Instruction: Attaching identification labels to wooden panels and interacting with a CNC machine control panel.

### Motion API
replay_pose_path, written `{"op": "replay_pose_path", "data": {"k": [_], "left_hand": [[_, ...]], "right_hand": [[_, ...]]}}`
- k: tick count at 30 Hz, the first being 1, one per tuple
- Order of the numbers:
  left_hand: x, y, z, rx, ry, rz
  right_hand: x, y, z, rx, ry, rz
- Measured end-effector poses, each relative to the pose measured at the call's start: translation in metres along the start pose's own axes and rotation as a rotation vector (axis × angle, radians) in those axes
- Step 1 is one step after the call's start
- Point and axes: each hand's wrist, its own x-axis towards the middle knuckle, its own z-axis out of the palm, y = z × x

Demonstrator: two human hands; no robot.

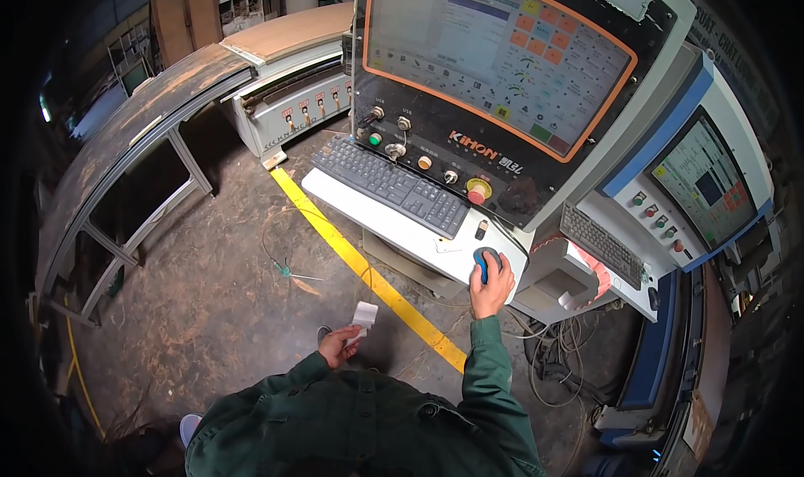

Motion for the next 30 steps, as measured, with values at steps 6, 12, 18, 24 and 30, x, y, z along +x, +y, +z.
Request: {"op": "replay_pose_path", "data": {"k": [6, 12, 18, 24, 30], "left_hand": [[0.003, 0.000, 0.000, 0.019, -0.021, 0.019], [-0.001, 0.001, 0.002, 0.003, -0.010, 0.000], [-0.001, -0.001, -0.001, -0.011, -0.014, 0.017], [-0.002, 0.000, 0.000, -0.018, -0.004, 0.047], [-0.013, 0.014, 0.016, -0.040, 0.021, 0.034]], "right_hand": [[0.001, -0.001, -0.001, 0.004, 0.011, -0.002], [0.000, 0.001, 0.001, 0.003, 0.013, -0.003], [-0.002, 0.002, 0.000, 0.002, 0.007, 0.002], [0.003, -0.002, -0.005, 0.068, 0.048, -0.007], [-0.028, -0.087, -0.026, 0.327, -0.376, -0.280]]}}
